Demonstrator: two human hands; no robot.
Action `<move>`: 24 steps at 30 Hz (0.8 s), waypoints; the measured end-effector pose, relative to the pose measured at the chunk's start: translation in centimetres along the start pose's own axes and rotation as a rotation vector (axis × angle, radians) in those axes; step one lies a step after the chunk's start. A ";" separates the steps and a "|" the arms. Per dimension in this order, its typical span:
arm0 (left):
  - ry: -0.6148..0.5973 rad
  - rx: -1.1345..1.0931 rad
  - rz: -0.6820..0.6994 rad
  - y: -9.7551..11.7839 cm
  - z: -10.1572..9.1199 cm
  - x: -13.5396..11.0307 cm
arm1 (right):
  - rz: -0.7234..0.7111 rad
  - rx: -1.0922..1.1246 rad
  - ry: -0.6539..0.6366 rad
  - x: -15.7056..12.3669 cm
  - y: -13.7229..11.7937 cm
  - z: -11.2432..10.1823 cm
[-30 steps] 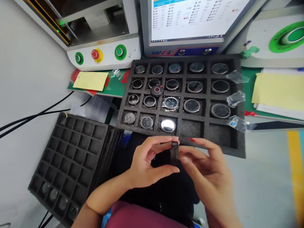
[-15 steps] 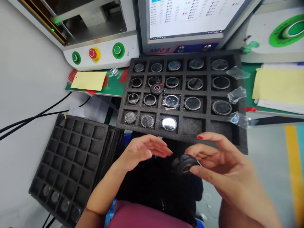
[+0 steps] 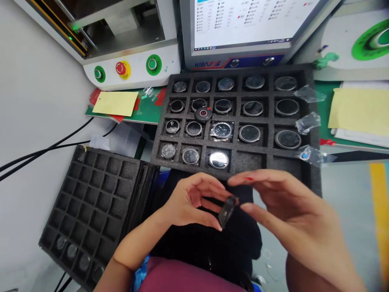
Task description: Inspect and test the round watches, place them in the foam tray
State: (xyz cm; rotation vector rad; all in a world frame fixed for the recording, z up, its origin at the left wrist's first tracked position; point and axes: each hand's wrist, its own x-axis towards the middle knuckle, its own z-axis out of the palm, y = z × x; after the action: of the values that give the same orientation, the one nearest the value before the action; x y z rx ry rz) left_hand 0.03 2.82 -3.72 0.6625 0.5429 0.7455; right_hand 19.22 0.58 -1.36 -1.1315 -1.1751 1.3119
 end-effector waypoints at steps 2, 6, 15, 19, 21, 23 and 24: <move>0.079 0.237 0.186 0.4 0.4 -0.2 | -0.033 -0.007 0.196 -0.7 -0.3 0.7; 0.105 0.767 0.525 1.1 0.9 -0.3 | 0.044 0.120 0.217 -1.9 -1.1 1.9; 0.087 0.976 0.720 1.8 1.5 0.2 | 0.122 0.130 0.158 -2.4 -0.8 1.7; 0.091 1.007 0.754 1.9 1.4 0.2 | 0.109 0.101 0.147 -2.2 -0.7 1.7; 0.090 1.032 0.786 1.9 1.4 0.2 | 0.098 0.087 0.165 -2.2 -0.9 2.0; 0.096 1.069 0.817 1.9 1.3 0.2 | 0.098 0.074 0.195 -2.2 -1.2 2.3; 0.100 1.091 0.831 2.0 1.3 0.2 | 0.097 0.063 0.208 -2.2 -1.4 2.4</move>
State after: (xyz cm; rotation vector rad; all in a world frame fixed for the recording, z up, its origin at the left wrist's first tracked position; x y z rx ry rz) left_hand 0.13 3.61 -1.44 1.9445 0.7661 1.2490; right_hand 17.07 -1.70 0.26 -1.2589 -0.9305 1.2611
